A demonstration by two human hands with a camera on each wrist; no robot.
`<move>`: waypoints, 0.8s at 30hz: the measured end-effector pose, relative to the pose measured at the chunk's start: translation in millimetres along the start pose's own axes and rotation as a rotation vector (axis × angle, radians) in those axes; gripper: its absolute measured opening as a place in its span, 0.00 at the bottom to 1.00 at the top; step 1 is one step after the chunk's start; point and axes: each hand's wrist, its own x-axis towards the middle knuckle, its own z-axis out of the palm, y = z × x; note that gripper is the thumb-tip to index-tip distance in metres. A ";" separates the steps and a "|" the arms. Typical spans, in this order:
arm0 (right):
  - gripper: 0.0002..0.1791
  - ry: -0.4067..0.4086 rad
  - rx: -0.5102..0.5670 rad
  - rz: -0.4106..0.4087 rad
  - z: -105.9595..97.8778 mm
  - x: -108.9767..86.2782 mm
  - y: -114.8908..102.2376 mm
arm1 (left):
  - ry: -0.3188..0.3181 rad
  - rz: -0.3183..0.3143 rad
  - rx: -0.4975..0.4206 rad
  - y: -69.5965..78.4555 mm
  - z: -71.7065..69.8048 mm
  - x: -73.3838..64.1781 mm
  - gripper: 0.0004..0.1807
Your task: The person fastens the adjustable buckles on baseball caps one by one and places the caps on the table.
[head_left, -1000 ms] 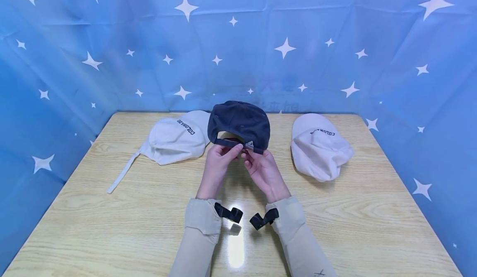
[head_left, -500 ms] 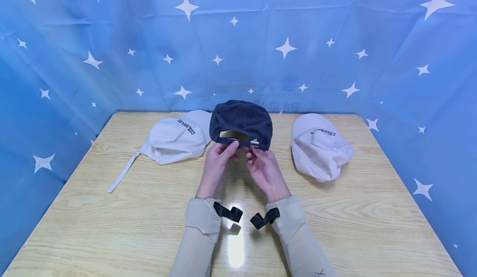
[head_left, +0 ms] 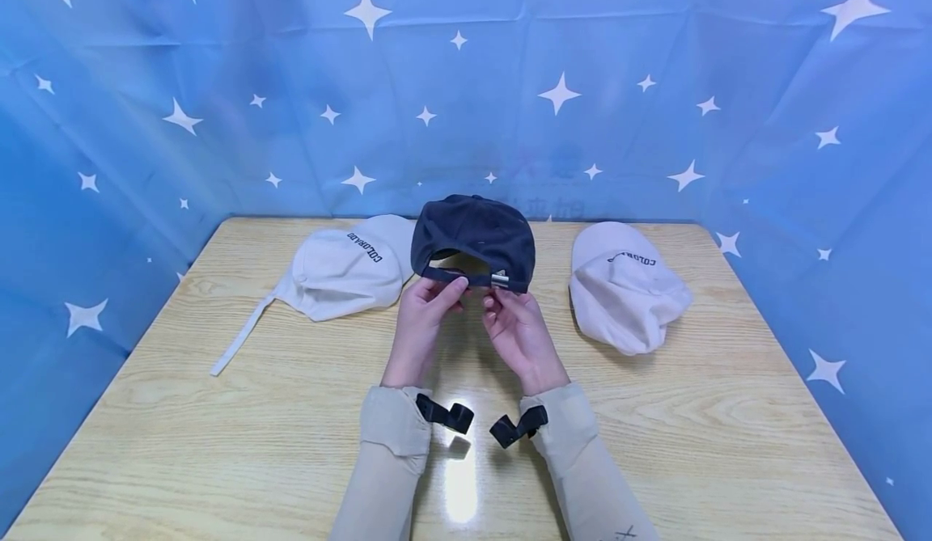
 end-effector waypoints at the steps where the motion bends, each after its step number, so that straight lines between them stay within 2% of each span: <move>1: 0.07 0.003 0.004 0.001 0.2 -0.1 -0.2 | -0.003 0.004 0.003 -0.1 0.0 -0.1 0.14; 9: 0.07 0.009 0.017 0.014 0.0 -0.8 -0.6 | -0.011 0.012 0.030 -0.4 0.0 -0.1 0.16; 24: 0.06 0.014 -0.006 0.023 0.1 -1.0 0.6 | -0.025 0.006 0.041 -1.0 1.5 -0.2 0.13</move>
